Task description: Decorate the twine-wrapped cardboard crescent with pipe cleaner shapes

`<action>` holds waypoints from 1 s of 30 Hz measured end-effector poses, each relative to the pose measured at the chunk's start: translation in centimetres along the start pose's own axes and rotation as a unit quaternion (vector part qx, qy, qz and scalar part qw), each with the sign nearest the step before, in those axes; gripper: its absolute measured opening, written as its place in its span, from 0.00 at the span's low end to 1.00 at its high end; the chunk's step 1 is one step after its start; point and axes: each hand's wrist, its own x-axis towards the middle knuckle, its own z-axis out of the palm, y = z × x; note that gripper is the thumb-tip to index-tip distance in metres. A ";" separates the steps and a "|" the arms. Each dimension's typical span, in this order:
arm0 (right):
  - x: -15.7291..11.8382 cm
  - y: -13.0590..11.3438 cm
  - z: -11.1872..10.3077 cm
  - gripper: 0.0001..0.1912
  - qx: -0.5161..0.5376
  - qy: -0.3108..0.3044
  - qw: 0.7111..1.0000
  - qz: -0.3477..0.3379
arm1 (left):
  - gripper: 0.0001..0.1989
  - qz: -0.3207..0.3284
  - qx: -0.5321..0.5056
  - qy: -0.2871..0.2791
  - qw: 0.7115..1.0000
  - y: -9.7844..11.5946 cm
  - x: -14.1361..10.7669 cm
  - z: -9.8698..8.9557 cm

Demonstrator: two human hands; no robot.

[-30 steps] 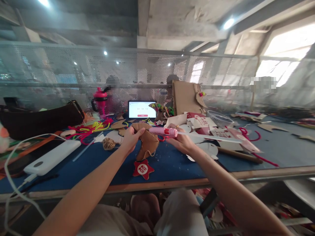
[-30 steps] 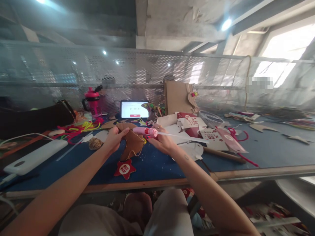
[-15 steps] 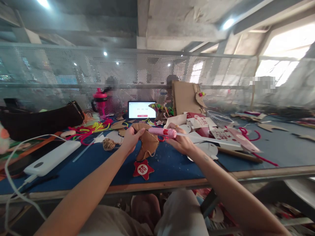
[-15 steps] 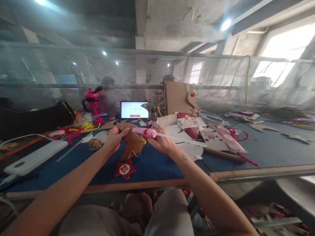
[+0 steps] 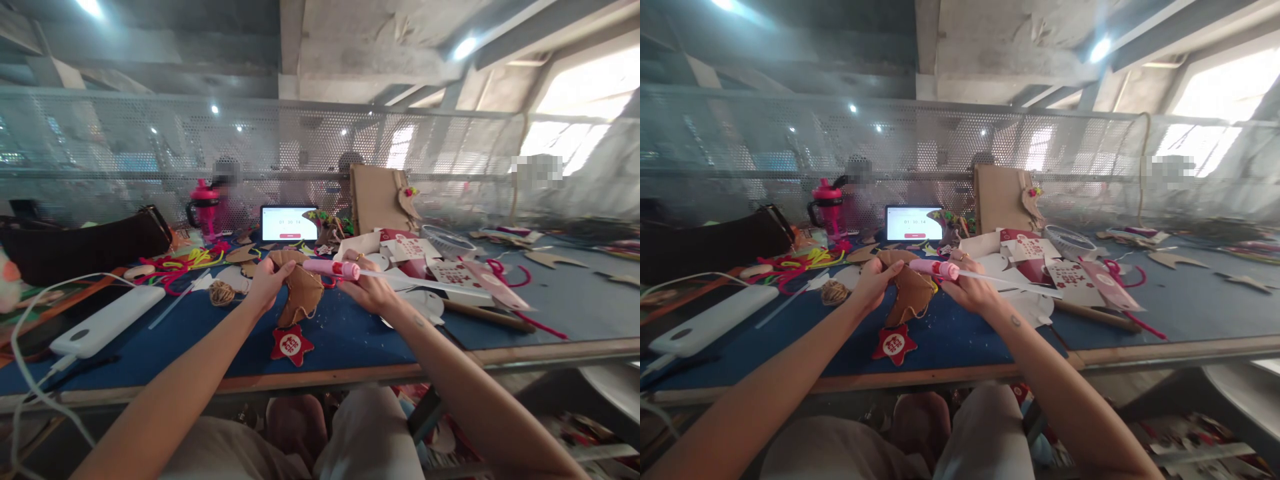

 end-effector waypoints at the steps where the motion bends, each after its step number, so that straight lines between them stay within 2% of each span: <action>1: 0.0 0.0 0.0 0.09 -0.004 -0.001 1.000 -0.001 | 0.22 0.000 -0.001 0.000 1.000 0.0 0.0 0.0; 11: -0.1 0.1 -0.1 0.09 -0.003 -0.004 0.999 0.035 | 0.21 0.013 0.006 -0.005 1.000 -0.2 0.2 -0.2; 21: -0.3 0.3 -0.3 0.08 -0.028 0.012 0.999 0.022 | 0.21 0.000 -0.003 -0.010 1.000 -0.2 0.2 -0.2; 30: -0.2 0.1 -0.9 0.08 -0.059 -0.024 0.998 0.025 | 0.21 0.003 0.001 -0.011 1.000 -0.3 0.2 -0.3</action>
